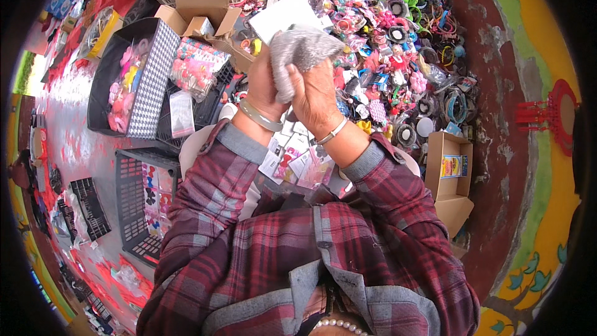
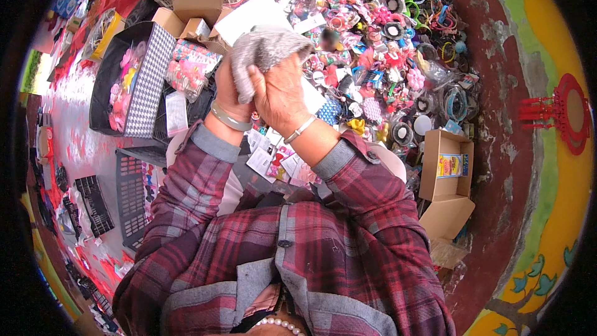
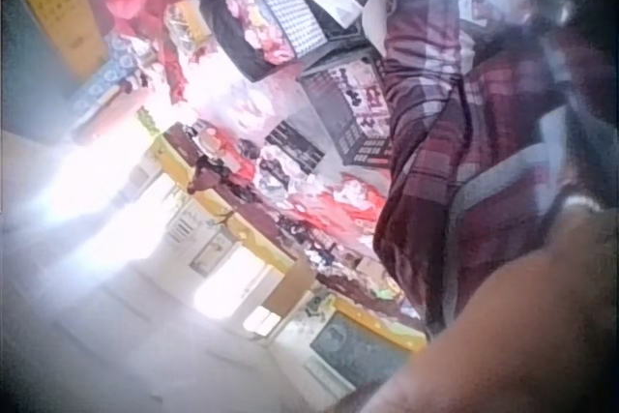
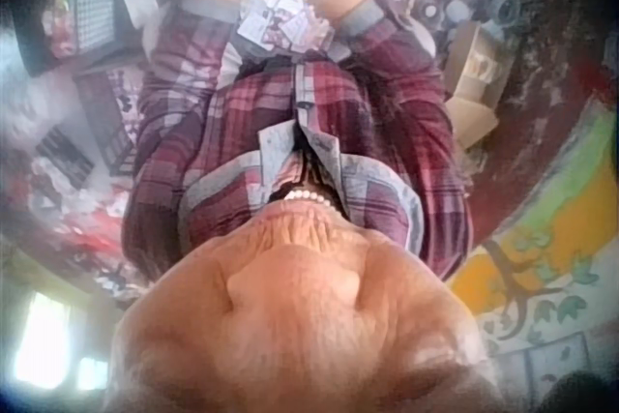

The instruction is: The person sits on the floor and sorts through various hair accessories, including bows and clips. They pick up items, wipe them with a cloth, and place them into a plastic crate.

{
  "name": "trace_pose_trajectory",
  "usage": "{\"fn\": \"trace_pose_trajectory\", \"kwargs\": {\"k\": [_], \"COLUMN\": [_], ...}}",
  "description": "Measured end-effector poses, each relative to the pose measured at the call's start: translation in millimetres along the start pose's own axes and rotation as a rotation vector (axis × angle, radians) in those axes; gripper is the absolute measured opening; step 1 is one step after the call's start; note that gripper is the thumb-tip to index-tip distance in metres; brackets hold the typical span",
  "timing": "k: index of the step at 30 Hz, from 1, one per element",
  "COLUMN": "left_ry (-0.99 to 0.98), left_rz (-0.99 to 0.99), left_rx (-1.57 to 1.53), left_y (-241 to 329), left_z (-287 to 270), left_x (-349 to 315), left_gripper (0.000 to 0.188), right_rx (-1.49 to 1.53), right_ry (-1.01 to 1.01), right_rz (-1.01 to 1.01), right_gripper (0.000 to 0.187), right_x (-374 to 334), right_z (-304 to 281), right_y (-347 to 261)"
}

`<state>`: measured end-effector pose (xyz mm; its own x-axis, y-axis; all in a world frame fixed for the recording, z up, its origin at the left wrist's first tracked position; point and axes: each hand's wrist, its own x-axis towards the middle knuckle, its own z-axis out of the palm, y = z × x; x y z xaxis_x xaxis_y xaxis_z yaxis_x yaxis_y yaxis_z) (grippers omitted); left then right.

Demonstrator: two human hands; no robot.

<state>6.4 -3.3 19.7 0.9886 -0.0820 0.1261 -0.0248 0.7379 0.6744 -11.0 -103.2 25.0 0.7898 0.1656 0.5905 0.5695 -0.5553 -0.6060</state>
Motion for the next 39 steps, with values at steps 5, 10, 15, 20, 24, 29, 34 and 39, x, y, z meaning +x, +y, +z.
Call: {"fn": "trace_pose_trajectory", "kwargs": {"k": [5, 10, 15, 20, 24, 29, 34, 39], "left_ry": [0.066, 0.013, 0.022, -0.006, -0.121, 0.008, 0.093, 0.125], "left_rz": [-0.096, -0.083, -0.081, -0.034, 0.086, -0.122, -0.098, -0.109], "left_rx": [-0.308, -0.391, -0.339, -0.139, 0.337, -0.204, -0.275, -0.211], "left_y": [15, 17, 30, 25, -3, -10, 17, 21], "left_z": [21, 11, -4, 3, 13, 30, 15, 4], "left_x": [8, 14, 17, 12, -3, -4, 14, 15], "left_gripper": [0.037, 0.039, 0.039, 0.04, 0.036, 0.034, 0.042, 0.042], "right_rx": [0.347, 0.958, 1.02, 0.887, 1.187, 0.486, 0.326, 0.156], "right_ry": [0.12, 0.187, 0.403, 0.518, 0.5, 0.373, 0.173, 0.043], "right_rz": [0.248, 0.403, 0.683, 0.343, 0.292, 0.091, -0.014, -0.129], "right_gripper": [0.041, 0.042, 0.029, 0.028, 0.034, 0.032, 0.044, 0.033], "right_x": [-4, 0, 7, 40, 41, 17, -2, -1], "right_z": [14, 15, -14, -76, -68, -15, 7, 0], "right_y": [23, 35, 87, 49, 5, 12, 18, -9]}}
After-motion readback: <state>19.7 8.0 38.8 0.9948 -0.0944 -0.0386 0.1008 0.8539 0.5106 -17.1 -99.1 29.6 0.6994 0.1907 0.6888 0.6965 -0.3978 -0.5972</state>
